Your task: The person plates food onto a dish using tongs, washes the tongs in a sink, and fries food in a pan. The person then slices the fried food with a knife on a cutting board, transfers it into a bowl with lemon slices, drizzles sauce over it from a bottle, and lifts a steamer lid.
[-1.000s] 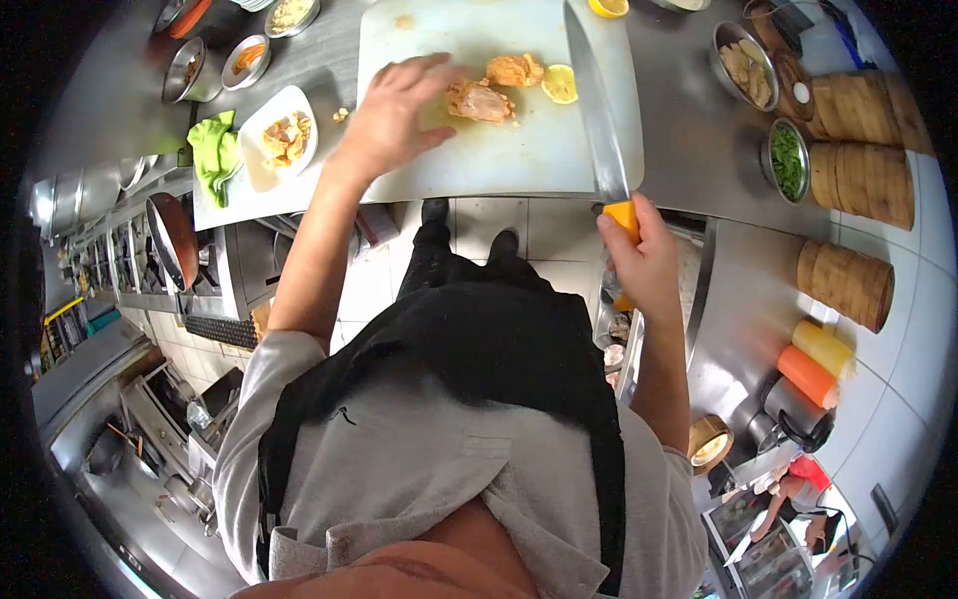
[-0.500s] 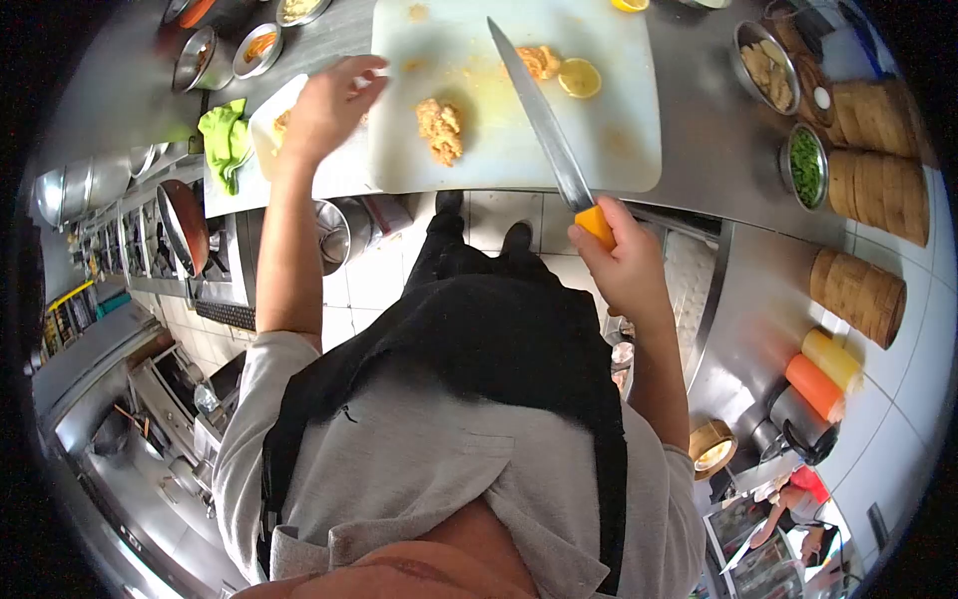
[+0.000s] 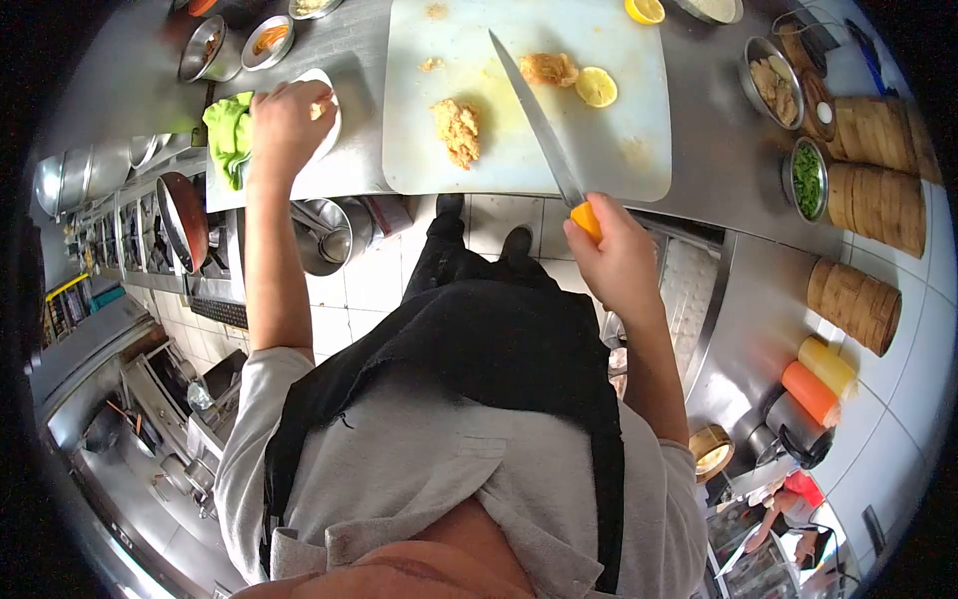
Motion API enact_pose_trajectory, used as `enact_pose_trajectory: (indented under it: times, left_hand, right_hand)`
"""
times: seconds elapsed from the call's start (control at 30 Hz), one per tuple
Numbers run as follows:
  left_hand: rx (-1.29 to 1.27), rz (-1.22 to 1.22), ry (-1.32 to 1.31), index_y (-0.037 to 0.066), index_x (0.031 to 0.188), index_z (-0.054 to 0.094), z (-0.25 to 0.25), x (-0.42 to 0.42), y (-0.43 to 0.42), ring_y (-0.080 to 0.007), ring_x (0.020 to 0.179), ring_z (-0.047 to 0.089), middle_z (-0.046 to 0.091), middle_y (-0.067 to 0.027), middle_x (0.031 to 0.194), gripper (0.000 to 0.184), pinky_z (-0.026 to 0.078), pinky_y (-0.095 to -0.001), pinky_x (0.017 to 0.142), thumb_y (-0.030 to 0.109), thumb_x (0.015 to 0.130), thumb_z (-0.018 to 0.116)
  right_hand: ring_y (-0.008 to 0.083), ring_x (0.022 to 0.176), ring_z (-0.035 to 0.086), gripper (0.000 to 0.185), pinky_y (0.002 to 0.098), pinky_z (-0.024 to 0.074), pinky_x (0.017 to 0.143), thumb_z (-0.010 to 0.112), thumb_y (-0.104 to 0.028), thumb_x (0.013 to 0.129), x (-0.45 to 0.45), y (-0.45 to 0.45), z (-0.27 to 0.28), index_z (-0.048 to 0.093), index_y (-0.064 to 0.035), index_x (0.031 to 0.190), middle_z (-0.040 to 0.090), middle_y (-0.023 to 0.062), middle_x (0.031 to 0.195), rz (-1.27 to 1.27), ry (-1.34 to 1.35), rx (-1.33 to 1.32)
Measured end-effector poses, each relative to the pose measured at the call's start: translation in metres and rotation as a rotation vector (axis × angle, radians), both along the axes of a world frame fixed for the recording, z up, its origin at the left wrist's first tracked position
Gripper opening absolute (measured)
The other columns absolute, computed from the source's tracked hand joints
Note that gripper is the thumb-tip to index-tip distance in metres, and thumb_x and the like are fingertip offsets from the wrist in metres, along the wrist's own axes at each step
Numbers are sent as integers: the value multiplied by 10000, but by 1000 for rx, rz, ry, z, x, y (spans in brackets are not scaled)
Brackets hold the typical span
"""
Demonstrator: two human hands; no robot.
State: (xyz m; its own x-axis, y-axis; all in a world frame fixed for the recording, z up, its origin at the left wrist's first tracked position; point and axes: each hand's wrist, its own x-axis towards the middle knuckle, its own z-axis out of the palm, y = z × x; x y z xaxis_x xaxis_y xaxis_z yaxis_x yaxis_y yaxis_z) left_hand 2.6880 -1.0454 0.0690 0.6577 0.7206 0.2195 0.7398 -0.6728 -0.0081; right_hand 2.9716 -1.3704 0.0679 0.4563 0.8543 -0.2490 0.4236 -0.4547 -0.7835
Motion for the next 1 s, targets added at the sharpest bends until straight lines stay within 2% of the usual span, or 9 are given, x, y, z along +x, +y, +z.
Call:
enact_pose_trajectory:
  times: [0.07,0.13,0.2,0.33,0.4,0.5,0.77,0.87,1.0]
  left_hand:
    - [-95,78,54,142,954,756,-9,-23,10,-276,938,690,749,-61,925,183,447,-451,867,242,805,719]
    - [-76,115,125,156,1063,751,-16,-34,11,-264,1010,681,745,-51,1069,275,455,-461,899,230,798,746]
    - [22,16,-32,176,1216,704,-24,-23,2,-256,1129,649,701,-44,1228,456,469,-453,943,270,779,793]
    - [-269,-403,-384,147,1357,632,-23,42,-50,-343,1232,599,611,-130,1409,604,460,-442,1071,172,778,803]
    - [-312,-439,-365,150,1325,650,-28,61,-65,-323,1216,610,635,-118,1362,569,449,-445,1072,224,787,822]
    - [-285,-252,-437,144,1212,674,-60,78,-82,-280,1096,645,678,-68,1151,521,466,-438,985,332,765,863]
    - [-280,-200,-634,116,1101,694,-74,89,-92,-271,977,664,696,-67,1041,384,481,-412,885,293,799,850]
    - [-366,-159,-646,151,1082,686,-73,90,-93,-245,1022,631,676,-24,1024,327,438,-434,933,299,823,821]
    - [-328,-147,-618,122,1075,695,-69,90,-93,-260,994,661,702,-43,1023,351,476,-410,884,283,802,848]
  right_hand:
    - [393,898,690,382,444,537,786,674,-220,931,-1,5,2,610,-20,1249,698,216,1028,132,-286,1]
    - [412,956,679,412,471,531,814,652,-215,935,0,10,5,585,-34,1298,689,230,1092,180,-313,-87]
    - [430,1014,668,446,498,524,841,630,-210,938,0,15,4,559,-48,1348,680,243,1156,215,-338,-180]
    - [440,941,678,586,522,519,827,594,-177,941,-5,32,-6,431,-103,1499,694,258,1121,230,-367,-149]
    - [447,908,679,632,529,521,819,588,-169,940,-9,39,-1,390,-117,1538,699,262,1107,226,-343,-197]
    - [454,852,680,688,537,529,786,585,-124,929,-16,47,15,341,-139,1572,713,248,1029,240,-249,-109]
    - [389,738,678,751,505,546,708,618,-57,898,-34,46,24,355,-202,1587,671,175,829,357,-433,96]
    - [405,777,682,748,506,536,717,600,-55,921,-33,39,22,331,-235,1596,701,196,981,403,-465,-42]
    - [402,753,677,745,500,538,691,598,-41,911,-39,3,49,354,-231,1588,695,195,956,421,-465,-254]
